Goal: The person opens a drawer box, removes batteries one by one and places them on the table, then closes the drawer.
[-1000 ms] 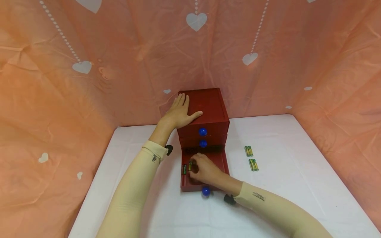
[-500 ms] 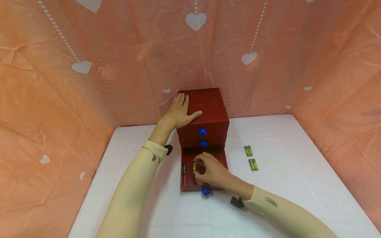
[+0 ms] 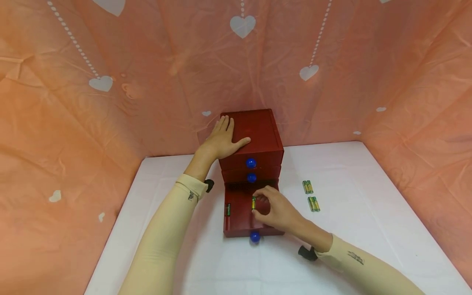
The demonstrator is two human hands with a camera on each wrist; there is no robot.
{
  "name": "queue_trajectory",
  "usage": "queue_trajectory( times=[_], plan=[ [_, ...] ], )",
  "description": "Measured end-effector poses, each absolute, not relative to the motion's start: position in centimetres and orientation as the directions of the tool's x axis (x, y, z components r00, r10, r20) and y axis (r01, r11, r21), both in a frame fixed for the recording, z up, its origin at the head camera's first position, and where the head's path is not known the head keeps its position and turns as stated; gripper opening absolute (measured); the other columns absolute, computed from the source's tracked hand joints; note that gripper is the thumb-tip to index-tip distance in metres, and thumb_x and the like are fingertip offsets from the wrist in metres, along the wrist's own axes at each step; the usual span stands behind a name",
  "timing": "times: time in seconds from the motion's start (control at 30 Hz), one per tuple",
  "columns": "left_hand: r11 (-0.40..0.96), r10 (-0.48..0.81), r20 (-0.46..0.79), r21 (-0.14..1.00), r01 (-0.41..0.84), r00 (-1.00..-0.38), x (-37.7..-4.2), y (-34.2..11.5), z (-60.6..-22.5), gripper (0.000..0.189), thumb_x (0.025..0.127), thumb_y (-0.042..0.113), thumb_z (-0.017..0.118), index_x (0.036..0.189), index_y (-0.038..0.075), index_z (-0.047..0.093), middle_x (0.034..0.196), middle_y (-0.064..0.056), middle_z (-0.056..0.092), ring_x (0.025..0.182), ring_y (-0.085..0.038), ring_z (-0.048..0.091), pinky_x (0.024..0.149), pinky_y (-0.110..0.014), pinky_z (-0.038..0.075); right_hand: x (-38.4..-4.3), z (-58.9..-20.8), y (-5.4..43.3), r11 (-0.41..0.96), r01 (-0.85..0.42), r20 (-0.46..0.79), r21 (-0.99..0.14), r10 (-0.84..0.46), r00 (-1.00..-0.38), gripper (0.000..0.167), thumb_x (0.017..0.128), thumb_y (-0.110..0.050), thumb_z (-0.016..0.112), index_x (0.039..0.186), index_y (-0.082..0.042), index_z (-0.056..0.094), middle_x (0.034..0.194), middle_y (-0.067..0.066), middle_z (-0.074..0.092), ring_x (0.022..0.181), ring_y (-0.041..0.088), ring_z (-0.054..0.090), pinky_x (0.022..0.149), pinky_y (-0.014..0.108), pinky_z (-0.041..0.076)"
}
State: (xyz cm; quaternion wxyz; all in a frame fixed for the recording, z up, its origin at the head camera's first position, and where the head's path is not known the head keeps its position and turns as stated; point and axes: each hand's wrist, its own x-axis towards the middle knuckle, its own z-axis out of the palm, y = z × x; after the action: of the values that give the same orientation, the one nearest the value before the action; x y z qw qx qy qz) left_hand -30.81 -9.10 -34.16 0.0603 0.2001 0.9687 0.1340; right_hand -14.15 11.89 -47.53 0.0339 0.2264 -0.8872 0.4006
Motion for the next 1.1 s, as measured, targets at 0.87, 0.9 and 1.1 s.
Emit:
queue_trajectory(
  times=[0.87,0.9,1.1],
  plan=[
    [0.880,0.418,-0.066,0.277,0.385,-0.906,-30.6,-9.2,-33.9,0.105,0.105,0.076,0.038,0.172,0.003,0.000,0.180,-0.015,-0.010,0.166,-0.026,-0.016,0.134,-0.040,-0.007,-12.4,-47.8,19.5,0.560,-0.546,0.375,-0.624,-0.399,-0.837,0.046,0.085,-0.007,0.090,0.125,-0.008,0.069,0.115,-0.007,0.068,0.102,0.025,0.067,0.091,0.040,0.062],
    [0.880,0.417,-0.064,0.278,0.385,-0.906,-30.6,-9.2,-33.9,0.105,0.105,0.076,0.038,0.172,0.003,0.001,0.180,-0.015,-0.010,0.166,-0.027,-0.016,0.134,-0.040,-0.007,-12.4,-47.9,19.9,0.551,-0.570,0.398,-0.610,-0.409,-0.821,0.046,0.084,-0.005,0.090,0.124,-0.008,0.069,0.116,-0.007,0.068,0.101,0.023,0.067,0.090,0.037,0.062],
    [0.879,0.418,-0.060,0.277,0.387,-0.906,-30.8,-9.3,-34.1,0.106,0.105,0.076,0.038,0.172,0.003,0.001,0.180,-0.015,-0.010,0.166,-0.027,-0.016,0.134,-0.040,-0.008,-12.2,-48.3,22.0,0.558,-0.626,0.454,-0.545,-0.431,-0.779,0.045,0.080,0.000,0.090,0.120,-0.008,0.069,0.114,-0.007,0.069,0.096,0.014,0.064,0.086,0.029,0.058]
  ],
)
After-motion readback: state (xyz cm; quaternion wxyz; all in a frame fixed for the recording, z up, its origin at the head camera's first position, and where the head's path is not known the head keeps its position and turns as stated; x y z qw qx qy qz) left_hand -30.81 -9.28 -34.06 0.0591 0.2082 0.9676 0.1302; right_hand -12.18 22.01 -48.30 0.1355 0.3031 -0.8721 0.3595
